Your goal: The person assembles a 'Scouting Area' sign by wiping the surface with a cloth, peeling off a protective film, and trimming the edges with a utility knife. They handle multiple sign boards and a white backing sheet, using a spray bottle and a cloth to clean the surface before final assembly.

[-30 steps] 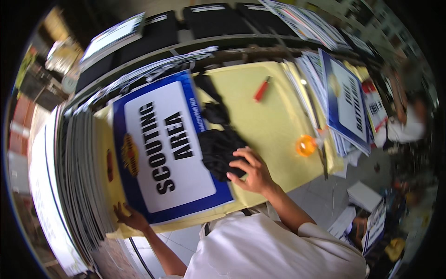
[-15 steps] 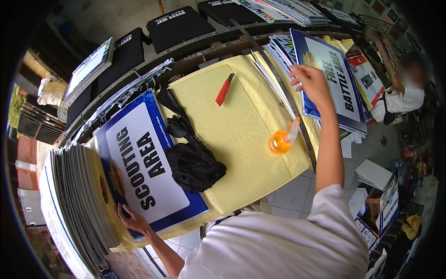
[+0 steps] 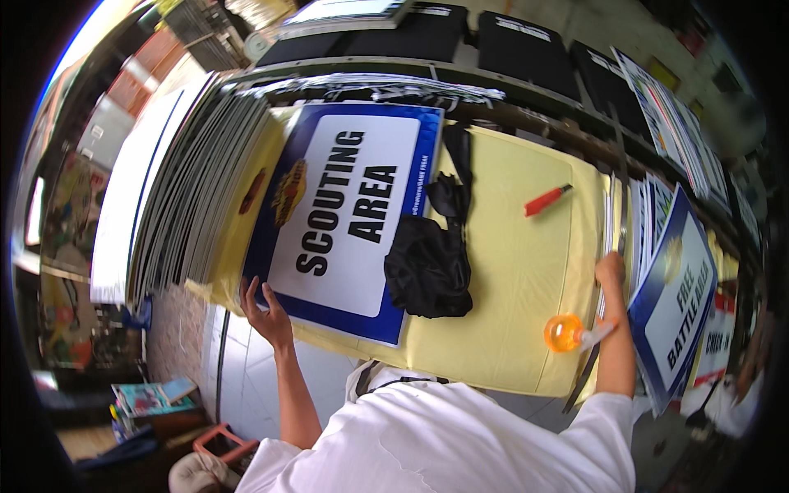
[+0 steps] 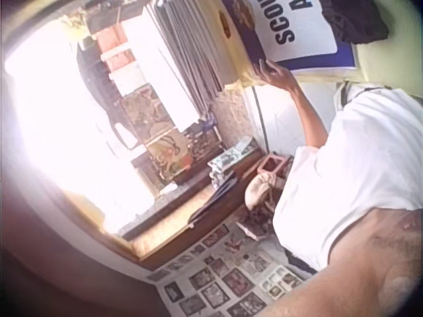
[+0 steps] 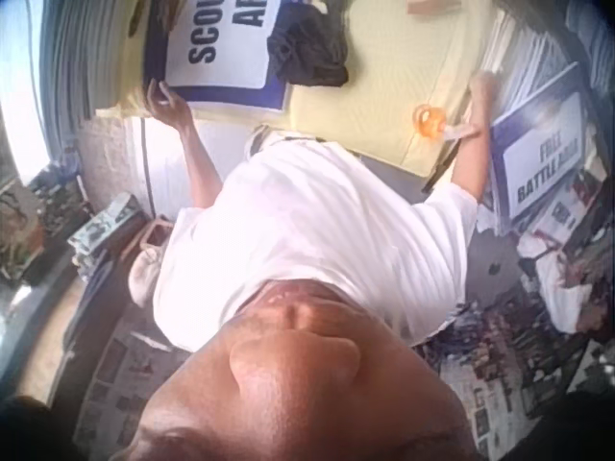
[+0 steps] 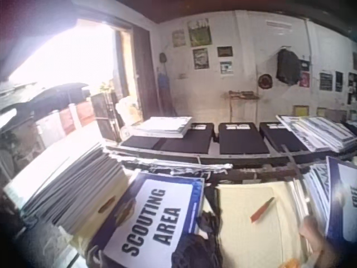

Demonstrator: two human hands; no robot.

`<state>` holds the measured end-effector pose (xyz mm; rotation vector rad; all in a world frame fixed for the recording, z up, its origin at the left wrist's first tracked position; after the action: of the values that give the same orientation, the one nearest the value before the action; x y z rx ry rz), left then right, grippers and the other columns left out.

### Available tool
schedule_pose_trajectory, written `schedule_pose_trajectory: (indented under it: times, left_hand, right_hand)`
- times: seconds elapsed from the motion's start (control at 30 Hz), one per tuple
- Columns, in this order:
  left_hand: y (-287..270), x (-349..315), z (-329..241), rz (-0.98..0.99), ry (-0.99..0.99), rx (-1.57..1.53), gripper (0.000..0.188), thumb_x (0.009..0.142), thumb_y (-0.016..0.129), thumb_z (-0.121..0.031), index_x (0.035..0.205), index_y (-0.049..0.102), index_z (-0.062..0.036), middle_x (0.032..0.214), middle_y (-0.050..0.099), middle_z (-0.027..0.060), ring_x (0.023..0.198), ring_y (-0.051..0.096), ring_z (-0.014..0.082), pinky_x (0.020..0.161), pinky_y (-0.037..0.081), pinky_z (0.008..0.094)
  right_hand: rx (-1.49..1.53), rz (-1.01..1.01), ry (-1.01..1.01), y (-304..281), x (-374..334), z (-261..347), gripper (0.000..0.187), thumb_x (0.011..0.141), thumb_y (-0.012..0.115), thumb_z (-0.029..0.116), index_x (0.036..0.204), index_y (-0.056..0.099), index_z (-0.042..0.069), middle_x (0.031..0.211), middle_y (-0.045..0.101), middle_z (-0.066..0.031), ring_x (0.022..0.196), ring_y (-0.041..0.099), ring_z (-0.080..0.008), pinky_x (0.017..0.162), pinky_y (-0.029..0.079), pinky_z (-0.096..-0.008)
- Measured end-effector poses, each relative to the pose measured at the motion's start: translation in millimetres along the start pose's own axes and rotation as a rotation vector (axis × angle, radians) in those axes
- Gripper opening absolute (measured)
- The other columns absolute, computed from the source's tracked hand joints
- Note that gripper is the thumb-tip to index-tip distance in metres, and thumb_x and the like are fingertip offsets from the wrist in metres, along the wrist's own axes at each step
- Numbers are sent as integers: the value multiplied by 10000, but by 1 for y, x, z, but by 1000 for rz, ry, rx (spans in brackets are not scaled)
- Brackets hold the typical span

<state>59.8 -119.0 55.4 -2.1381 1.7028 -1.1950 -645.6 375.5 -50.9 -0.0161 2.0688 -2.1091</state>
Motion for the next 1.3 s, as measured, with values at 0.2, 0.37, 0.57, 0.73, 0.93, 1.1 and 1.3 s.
schedule_pose_trajectory:
  times: [0.2,0.37,0.57,0.73,0.93,1.1,1.3]
  left_hand:
    - [-16,-14,9,-31,-49,41,276,1018,664,-198,1236,696,-33,1475,559,222,1402,502,379,1170,394,472]
    - [-32,-14,4,-66,-33,45,281,1016,669,-217,1244,701,-55,1464,584,193,1393,519,368,1164,408,472]
    - [-24,-11,-10,-19,-72,-25,273,1019,665,-221,1241,708,-68,1447,609,167,1376,544,359,1169,408,483]
    - [-18,-11,0,41,-123,-42,275,1020,662,-215,1248,706,-68,1449,609,164,1369,551,352,1159,414,477]
    - [-4,3,24,76,-146,-81,270,1016,664,-196,1245,704,-60,1428,617,178,1342,568,357,1134,431,461]
    - [30,14,7,131,-4,-133,264,994,672,-155,1226,691,-30,1392,619,220,1320,564,392,1114,434,443]
    - [65,-2,-8,208,75,-112,256,984,647,-126,1218,666,-23,1416,590,217,1377,493,416,1192,332,511]
  right_hand:
    - [-12,-2,30,0,5,-7,225,871,669,121,1017,726,-40,1040,738,-272,984,726,-448,851,594,-496]
    - [113,-115,-289,-107,-47,48,244,828,695,135,989,721,-46,879,752,-244,868,743,-419,782,603,-451]
    - [-27,225,-533,-167,-58,76,200,816,658,110,945,728,-26,867,740,-245,870,728,-421,806,573,-487]
    - [-377,-21,-442,-211,-57,60,172,881,662,129,936,716,-25,936,719,-268,916,690,-456,843,546,-502]
    - [461,266,-545,-258,-154,206,205,1036,572,119,1175,670,4,785,701,-113,765,695,-140,715,535,-314]
    - [445,283,-984,-208,-187,341,279,1045,555,138,1262,662,0,962,749,-156,876,723,-178,773,550,-314]
    - [666,397,-1123,-96,-191,489,424,958,503,102,1335,666,-6,899,772,-109,736,681,-159,723,540,-303]
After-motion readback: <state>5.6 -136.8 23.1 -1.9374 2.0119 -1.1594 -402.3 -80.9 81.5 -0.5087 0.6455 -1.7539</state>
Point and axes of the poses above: each hand's wrist, its own x-axis towards the middle knuckle, its own y-axis out of the palm, z = x × y, the point moved 9 cm from there along x, towards the middle knuckle
